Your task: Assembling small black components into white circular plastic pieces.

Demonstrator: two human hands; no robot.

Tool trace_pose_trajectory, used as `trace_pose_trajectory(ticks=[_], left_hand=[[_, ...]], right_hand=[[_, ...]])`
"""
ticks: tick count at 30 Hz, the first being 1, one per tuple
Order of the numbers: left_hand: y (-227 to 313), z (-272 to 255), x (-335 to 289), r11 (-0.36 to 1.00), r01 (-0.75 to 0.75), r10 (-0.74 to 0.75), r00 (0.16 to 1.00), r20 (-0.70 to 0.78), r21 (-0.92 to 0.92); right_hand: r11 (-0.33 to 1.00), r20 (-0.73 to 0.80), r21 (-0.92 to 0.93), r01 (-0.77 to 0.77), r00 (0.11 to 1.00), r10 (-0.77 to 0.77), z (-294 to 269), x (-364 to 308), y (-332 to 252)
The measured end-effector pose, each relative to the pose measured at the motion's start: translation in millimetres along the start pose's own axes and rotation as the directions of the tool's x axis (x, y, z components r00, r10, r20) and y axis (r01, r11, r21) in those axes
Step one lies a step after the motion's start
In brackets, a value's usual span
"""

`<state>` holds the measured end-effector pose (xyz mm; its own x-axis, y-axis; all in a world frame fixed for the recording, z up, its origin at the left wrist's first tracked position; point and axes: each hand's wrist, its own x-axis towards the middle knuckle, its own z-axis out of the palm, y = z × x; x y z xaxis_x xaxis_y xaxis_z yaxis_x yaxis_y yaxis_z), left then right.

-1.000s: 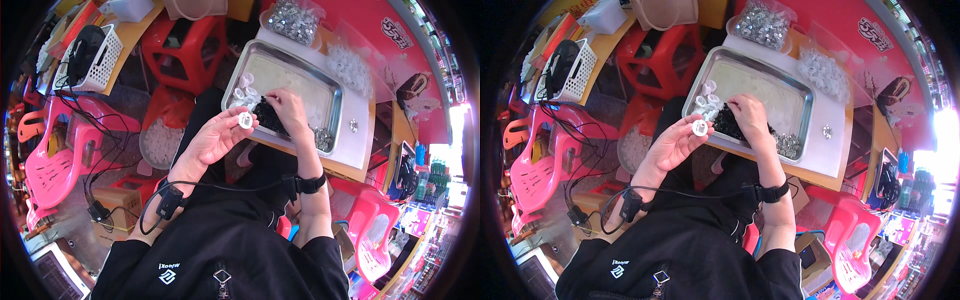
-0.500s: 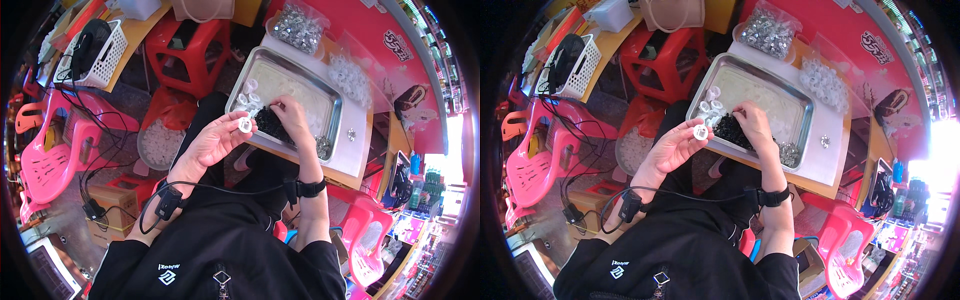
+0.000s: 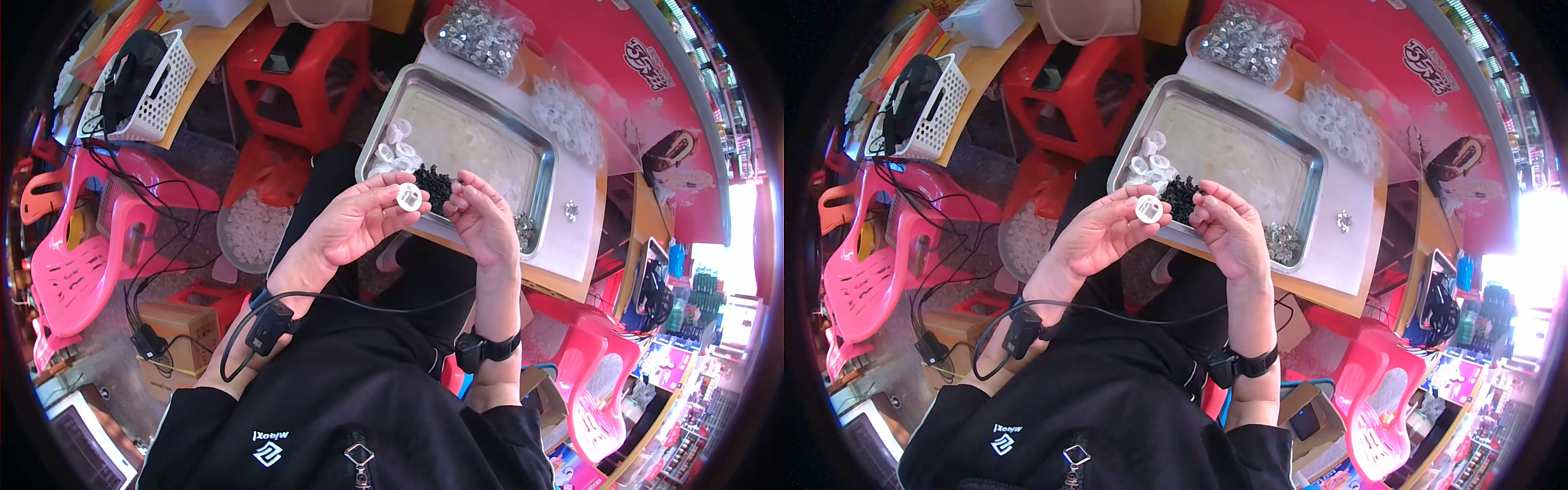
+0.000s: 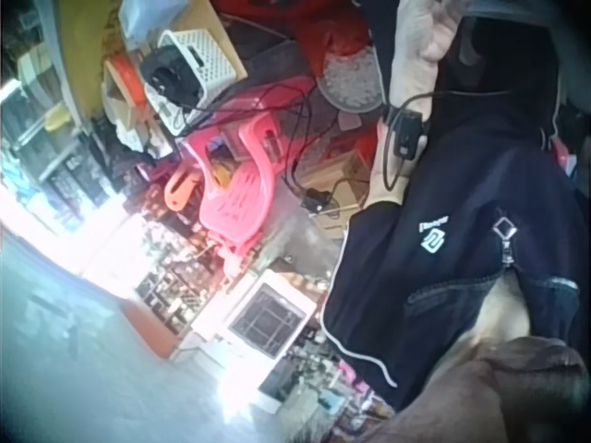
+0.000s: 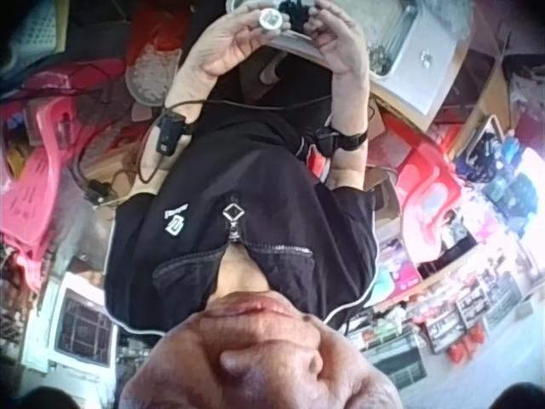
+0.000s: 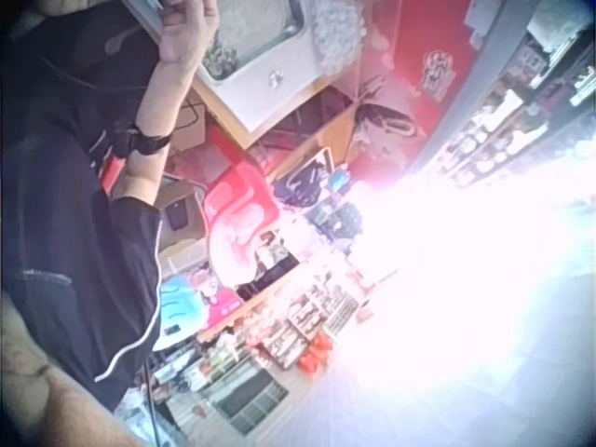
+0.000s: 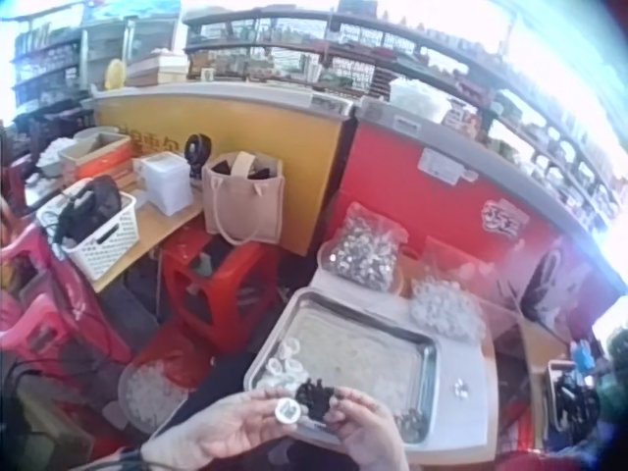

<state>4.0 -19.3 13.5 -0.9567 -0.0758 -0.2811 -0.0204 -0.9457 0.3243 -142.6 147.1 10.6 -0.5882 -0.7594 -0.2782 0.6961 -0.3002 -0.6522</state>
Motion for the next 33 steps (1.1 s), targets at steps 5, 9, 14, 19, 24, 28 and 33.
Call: trace_pose_trajectory(ticks=[5,9,14,19,24,28,33], left_hand=[[-3,-1,0,1.000,0.003,-0.003,1.000,-0.014,0.000],[-3,0,0,1.000,-0.001,0.001,1.000,-0.021,0.019],[-5,1,1,0.999,0.019,-0.019,1.000,0.001,0.035],[-7,3,-1,0.997,0.056,-0.056,0.998,0.008,0.057],[-7,-2,-2,0.998,0.053,-0.053,0.999,0.007,0.040],[-7,-2,-2,0.998,0.053,-0.053,0.998,0.015,0.036],[-7,4,-4,0.998,0.056,-0.056,0.998,0.002,0.042]], right_hand=[[0.991,0.070,0.130,0.027,0.997,-0.036,3,-8,3],[0.980,0.070,0.196,0.019,0.997,-0.033,9,-13,5],[0.974,-0.006,0.224,0.036,0.999,-0.035,4,-13,11],[0.989,-0.039,0.132,0.073,0.997,-0.068,8,-17,14],[0.993,-0.111,-0.057,0.105,0.988,-0.111,20,-25,18],[0.966,-0.094,-0.178,0.186,0.974,-0.205,22,-28,19],[0.979,-0.065,-0.081,0.189,0.979,-0.194,18,-28,20]])
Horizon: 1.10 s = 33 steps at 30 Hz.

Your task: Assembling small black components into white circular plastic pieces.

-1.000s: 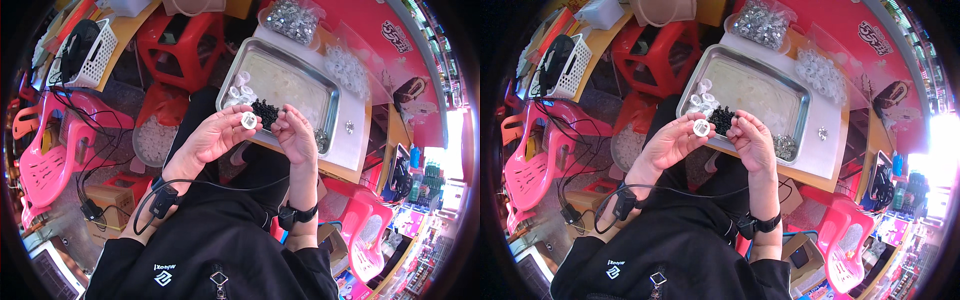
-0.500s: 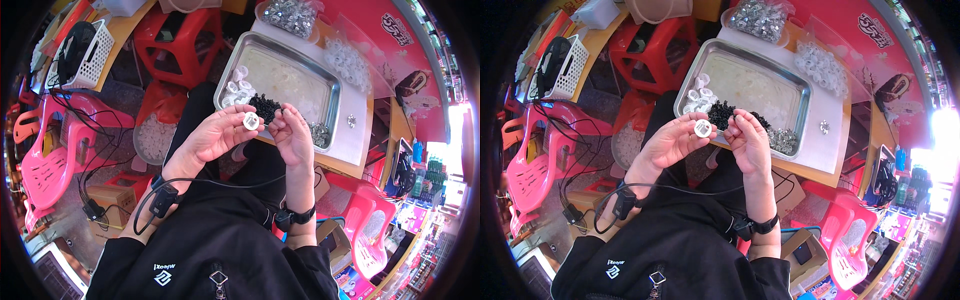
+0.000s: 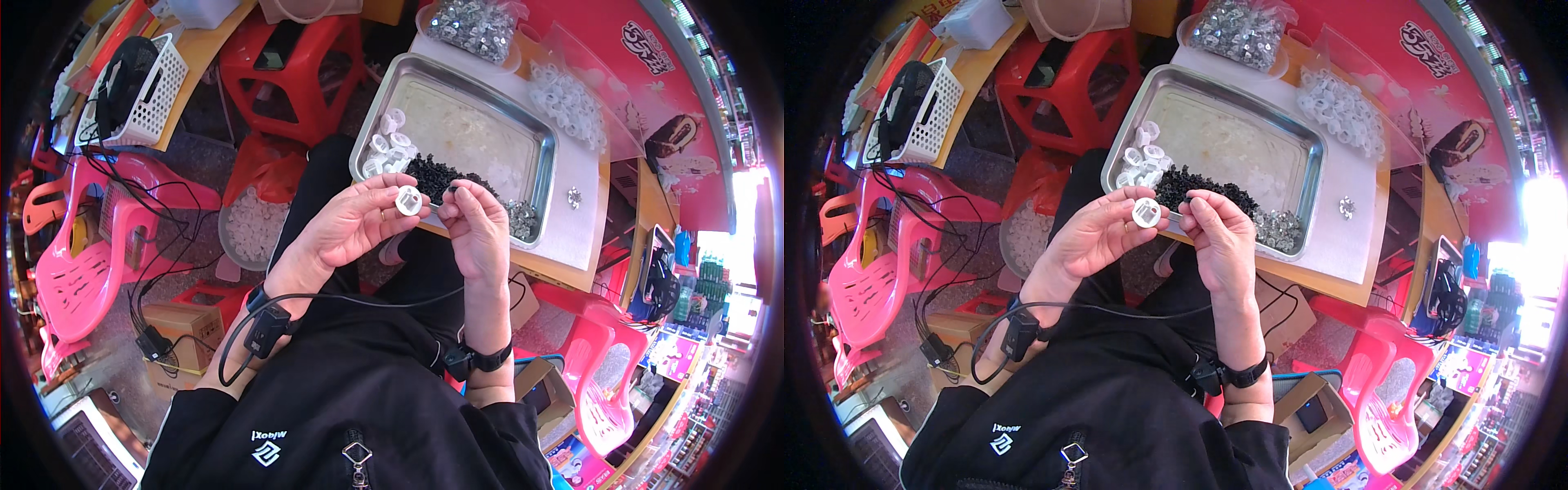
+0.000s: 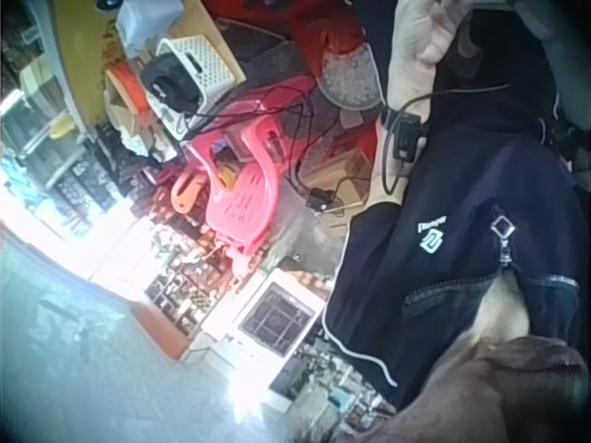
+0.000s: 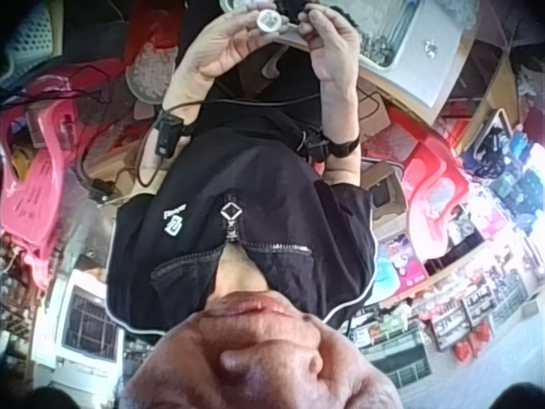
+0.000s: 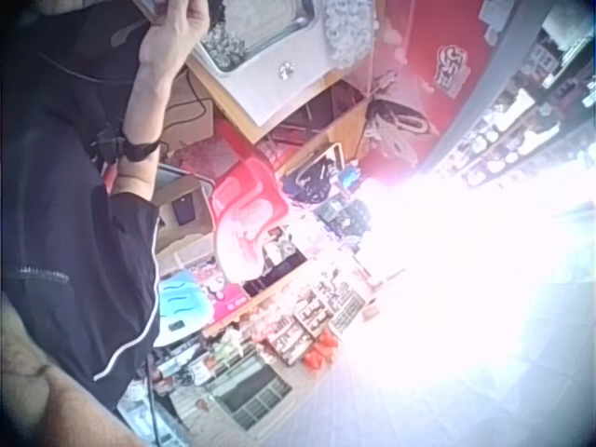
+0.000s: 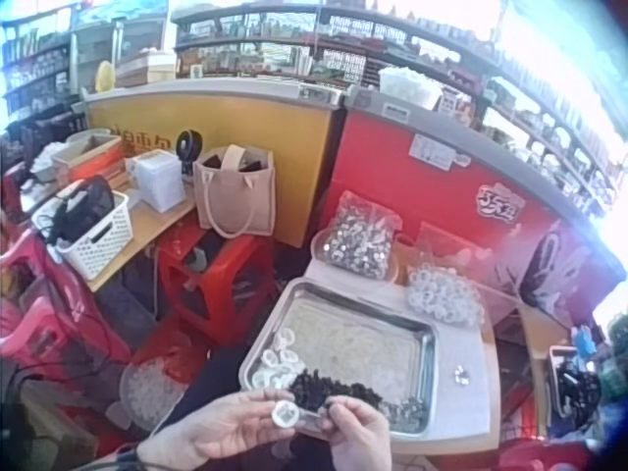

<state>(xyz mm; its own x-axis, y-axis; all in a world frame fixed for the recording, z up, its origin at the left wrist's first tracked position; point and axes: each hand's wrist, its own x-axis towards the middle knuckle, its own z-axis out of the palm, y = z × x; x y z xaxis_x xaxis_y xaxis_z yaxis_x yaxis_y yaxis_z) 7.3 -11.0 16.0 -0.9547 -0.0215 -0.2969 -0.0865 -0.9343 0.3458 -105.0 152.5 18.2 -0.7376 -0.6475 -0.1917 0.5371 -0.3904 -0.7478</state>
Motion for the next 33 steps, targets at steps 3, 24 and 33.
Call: trace_pose_trajectory(ticks=[3,24,33], left_hand=[[0,0,-1,1.000,-0.002,0.002,1.000,0.011,0.002],[0,-6,-5,0.995,0.077,-0.078,0.997,0.019,0.070],[-5,-9,-5,0.991,0.086,-0.088,0.996,0.014,0.104]], right_hand=[[0.998,0.020,0.056,-0.043,0.999,0.042,2,0,-2],[0.790,0.241,-0.511,0.339,0.939,-0.247,26,-8,-8],[0.220,0.505,-0.790,0.572,0.811,-0.295,32,-7,-15]])
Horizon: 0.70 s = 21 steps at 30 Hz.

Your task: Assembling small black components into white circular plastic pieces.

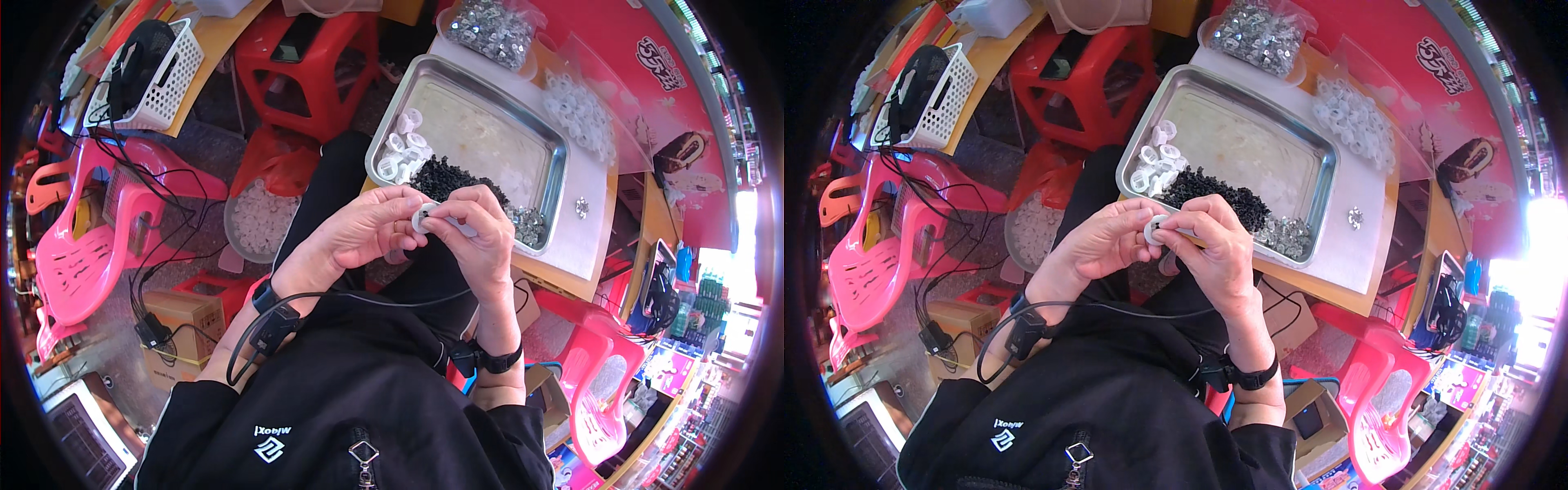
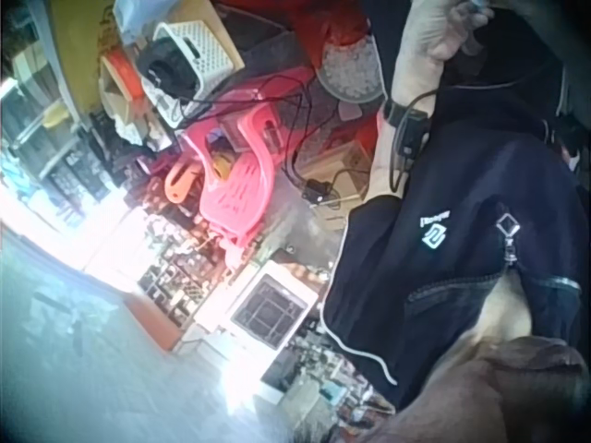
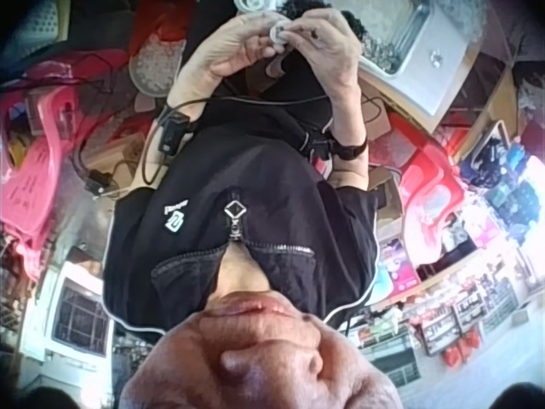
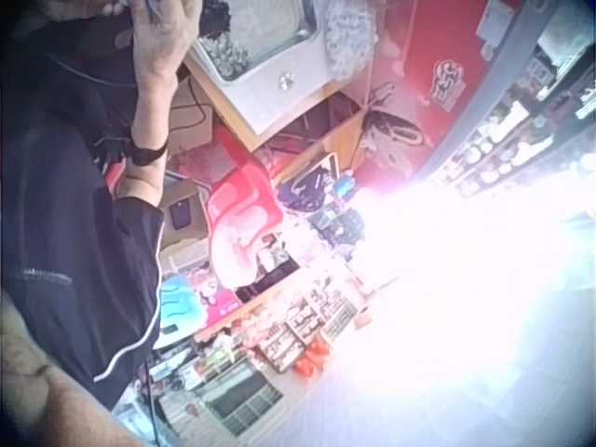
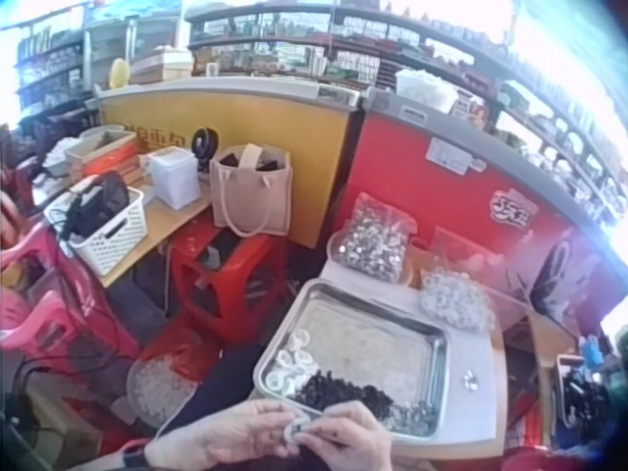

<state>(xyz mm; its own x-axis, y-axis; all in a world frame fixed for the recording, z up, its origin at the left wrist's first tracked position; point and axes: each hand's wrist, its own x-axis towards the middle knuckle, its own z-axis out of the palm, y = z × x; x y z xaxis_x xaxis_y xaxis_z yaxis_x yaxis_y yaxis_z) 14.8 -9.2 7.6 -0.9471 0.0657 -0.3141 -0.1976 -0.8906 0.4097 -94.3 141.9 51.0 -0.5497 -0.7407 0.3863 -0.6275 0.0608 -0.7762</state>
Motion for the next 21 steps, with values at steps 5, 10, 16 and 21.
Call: trace_pose_trajectory(ticks=[5,10,16,21], left_hand=[[0,-1,-1,1.000,0.020,-0.020,1.000,0.005,0.007],[0,-4,0,0.999,0.040,-0.041,0.999,0.024,0.019],[0,-2,0,0.998,0.022,-0.022,1.000,0.006,0.057],[-1,-7,4,0.995,-0.002,0.000,1.000,0.020,0.097]], right_hand=[[0.999,-0.009,-0.031,0.043,0.999,-0.043,1,0,3],[0.992,0.017,-0.087,0.090,0.996,-0.089,0,-1,4],[0.979,0.030,-0.107,0.172,0.985,-0.170,0,2,6],[0.989,0.067,-0.059,0.138,0.989,-0.134,2,4,9]])
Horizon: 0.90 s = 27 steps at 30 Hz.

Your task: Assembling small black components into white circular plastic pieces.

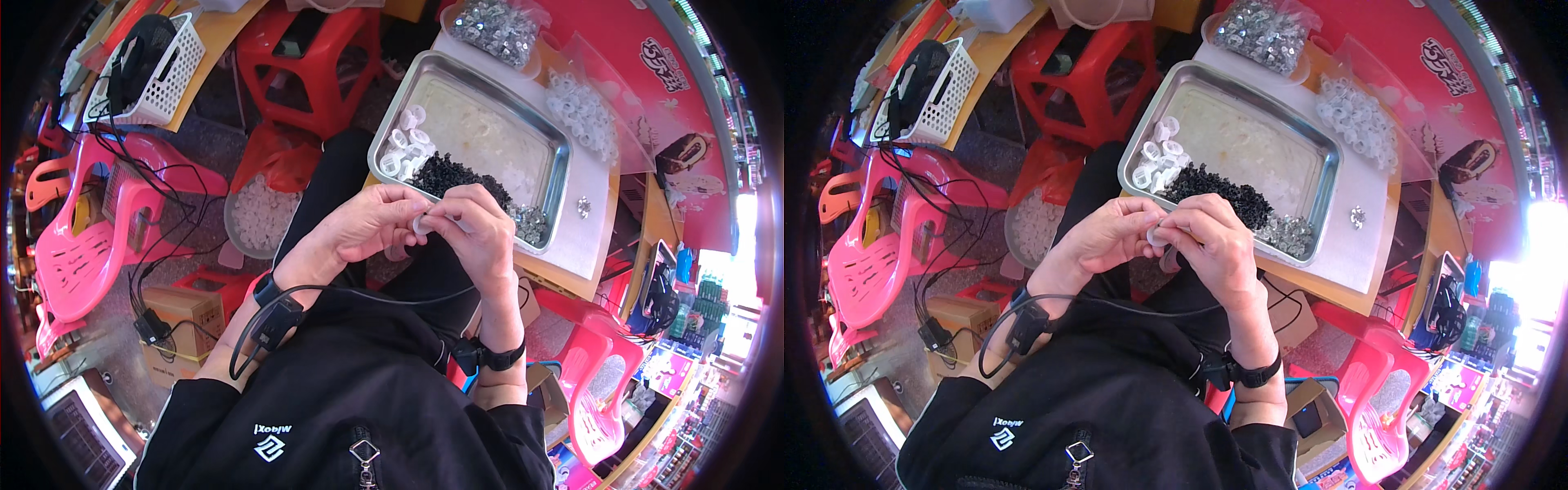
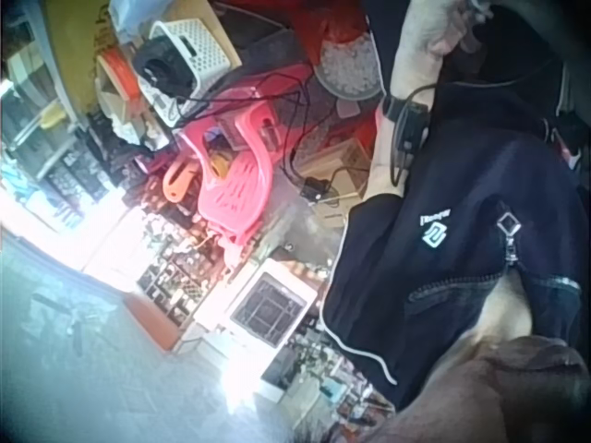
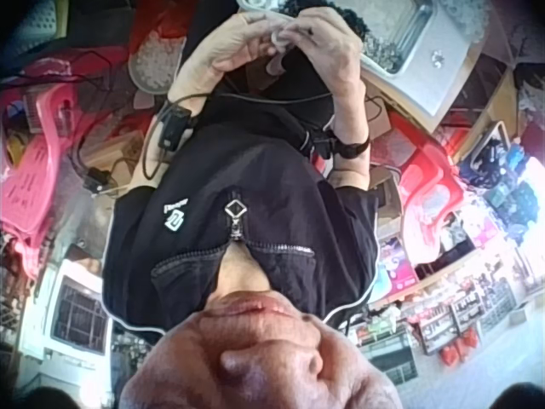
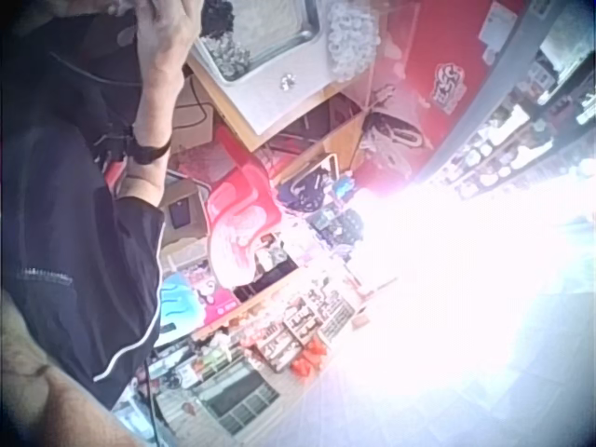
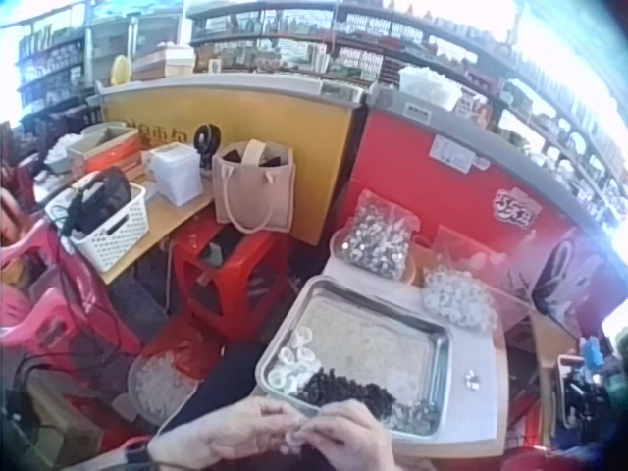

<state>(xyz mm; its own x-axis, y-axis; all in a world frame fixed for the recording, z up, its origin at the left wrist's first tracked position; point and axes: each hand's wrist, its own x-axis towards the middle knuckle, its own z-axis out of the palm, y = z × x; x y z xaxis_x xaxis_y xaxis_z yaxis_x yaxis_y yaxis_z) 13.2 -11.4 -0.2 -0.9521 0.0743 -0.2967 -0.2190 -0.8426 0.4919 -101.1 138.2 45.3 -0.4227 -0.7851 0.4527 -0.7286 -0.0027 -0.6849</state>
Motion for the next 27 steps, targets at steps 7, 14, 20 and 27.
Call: trace_pose_trajectory(ticks=[7,14,20,27], left_hand=[[4,-3,3,0.996,-0.059,0.059,0.998,-0.002,-0.065],[9,4,2,0.993,-0.109,0.111,0.992,-0.058,0.044],[3,7,2,0.849,-0.293,0.385,0.913,-0.135,0.440],[0,17,2,0.580,-0.373,0.619,0.780,-0.094,0.724]], right_hand=[[0.709,0.146,0.432,-0.558,0.819,0.555,11,-2,3],[0.591,0.126,0.580,-0.560,0.779,0.614,13,-3,-8],[0.735,-0.047,0.439,-0.518,0.803,0.594,20,-4,-7],[0.765,-0.086,0.421,-0.487,0.818,0.568,27,-9,0]])
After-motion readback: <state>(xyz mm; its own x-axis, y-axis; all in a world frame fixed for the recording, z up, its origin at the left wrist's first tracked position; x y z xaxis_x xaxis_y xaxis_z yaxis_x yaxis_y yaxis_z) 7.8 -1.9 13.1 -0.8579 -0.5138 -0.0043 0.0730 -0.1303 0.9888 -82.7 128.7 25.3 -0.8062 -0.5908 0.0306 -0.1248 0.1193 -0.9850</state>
